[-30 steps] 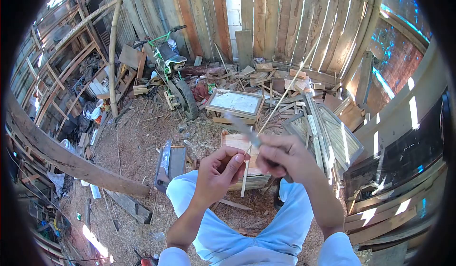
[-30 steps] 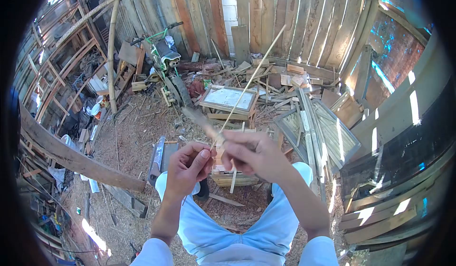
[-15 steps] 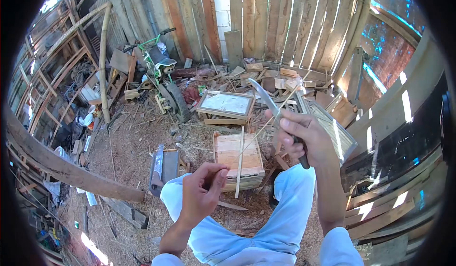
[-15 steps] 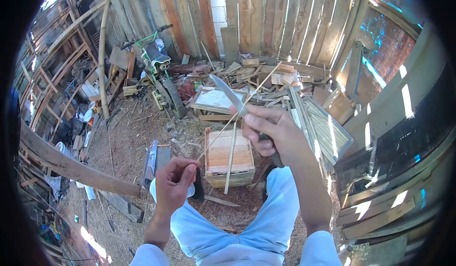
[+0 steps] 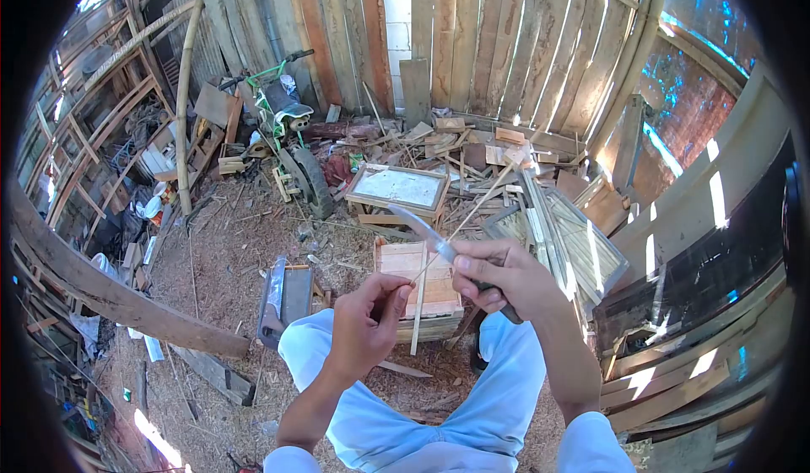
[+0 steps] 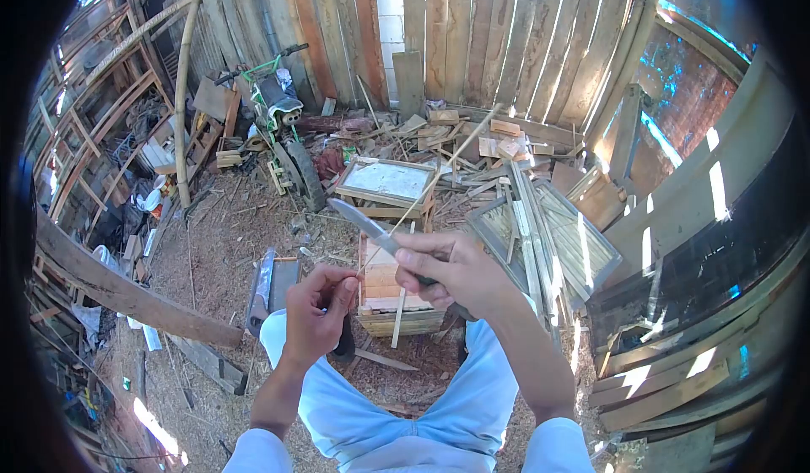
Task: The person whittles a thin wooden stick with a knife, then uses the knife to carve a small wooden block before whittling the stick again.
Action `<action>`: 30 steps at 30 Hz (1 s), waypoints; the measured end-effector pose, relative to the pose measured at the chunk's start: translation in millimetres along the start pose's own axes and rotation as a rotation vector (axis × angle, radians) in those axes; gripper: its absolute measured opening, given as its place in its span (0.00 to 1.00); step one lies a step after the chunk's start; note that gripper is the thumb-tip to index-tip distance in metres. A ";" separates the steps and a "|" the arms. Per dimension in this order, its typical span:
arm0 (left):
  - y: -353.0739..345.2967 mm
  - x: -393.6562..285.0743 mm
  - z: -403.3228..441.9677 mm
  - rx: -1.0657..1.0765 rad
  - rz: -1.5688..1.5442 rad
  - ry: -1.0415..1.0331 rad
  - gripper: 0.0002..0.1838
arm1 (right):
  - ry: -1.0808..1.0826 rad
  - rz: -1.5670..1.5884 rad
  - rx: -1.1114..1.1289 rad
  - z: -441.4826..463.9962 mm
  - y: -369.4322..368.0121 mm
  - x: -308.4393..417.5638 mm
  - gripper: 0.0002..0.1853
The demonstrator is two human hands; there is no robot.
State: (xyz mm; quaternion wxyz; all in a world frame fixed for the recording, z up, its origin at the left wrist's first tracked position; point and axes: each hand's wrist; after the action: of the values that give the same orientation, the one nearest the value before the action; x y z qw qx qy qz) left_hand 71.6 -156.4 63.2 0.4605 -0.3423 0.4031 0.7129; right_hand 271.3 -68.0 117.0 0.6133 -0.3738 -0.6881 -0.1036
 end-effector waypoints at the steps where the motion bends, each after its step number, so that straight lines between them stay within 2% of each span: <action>1: 0.3 1.4 -1.0 -0.016 0.057 -0.033 0.04 | 0.010 0.005 -0.039 0.3 1.3 2.0 0.18; 4: 4.5 6.7 -4.3 0.010 0.058 -0.004 0.05 | 0.089 0.022 -0.105 0.9 17.3 11.4 0.20; 8: 10.9 17.6 -6.8 0.000 0.004 -0.006 0.05 | 0.036 -0.039 -0.088 -1.5 22.2 22.9 0.21; 10: 17.0 27.9 -9.4 0.018 -0.032 0.039 0.05 | 0.144 0.046 -0.133 -3.8 36.4 29.3 0.18; 14: 25.0 42.6 -12.9 0.033 -0.022 0.074 0.05 | 0.121 0.053 -0.207 6.9 57.3 26.1 0.18; 19: 40.7 60.5 -7.4 0.054 -0.049 0.111 0.06 | 0.231 0.135 -0.333 15.8 84.0 26.8 0.17; 20: 44.4 66.9 -5.9 0.052 -0.047 0.109 0.06 | 0.308 0.159 -0.346 13.1 89.9 30.5 0.17; 23: 52.5 70.1 4.6 -0.016 -0.104 0.164 0.06 | 0.310 0.001 -0.418 16.6 81.6 28.5 0.18; 24: 47.5 71.4 10.4 -0.023 -0.144 0.167 0.06 | 0.194 0.018 -0.420 18.5 72.3 18.9 0.19; 28: 19.5 58.4 36.2 -0.005 -0.195 0.158 0.07 | 0.088 -0.162 -0.108 45.2 29.4 -16.8 0.22; 30: 9.5 49.5 41.8 0.012 -0.217 0.182 0.08 | 0.064 -0.126 -0.064 56.4 15.0 -25.9 0.22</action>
State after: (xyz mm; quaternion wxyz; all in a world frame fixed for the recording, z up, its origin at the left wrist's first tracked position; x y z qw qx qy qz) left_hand 40.9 -102.7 41.5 0.4983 -0.4445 0.4081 0.6226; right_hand 236.8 -33.6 75.7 0.6150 -0.3455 -0.6866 -0.1761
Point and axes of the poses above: each hand's wrist, its own z-axis towards the middle knuckle, its own y-axis out of the back of the hand, x = y × z, and after that the axes turned 6 degrees about -y, right-handed
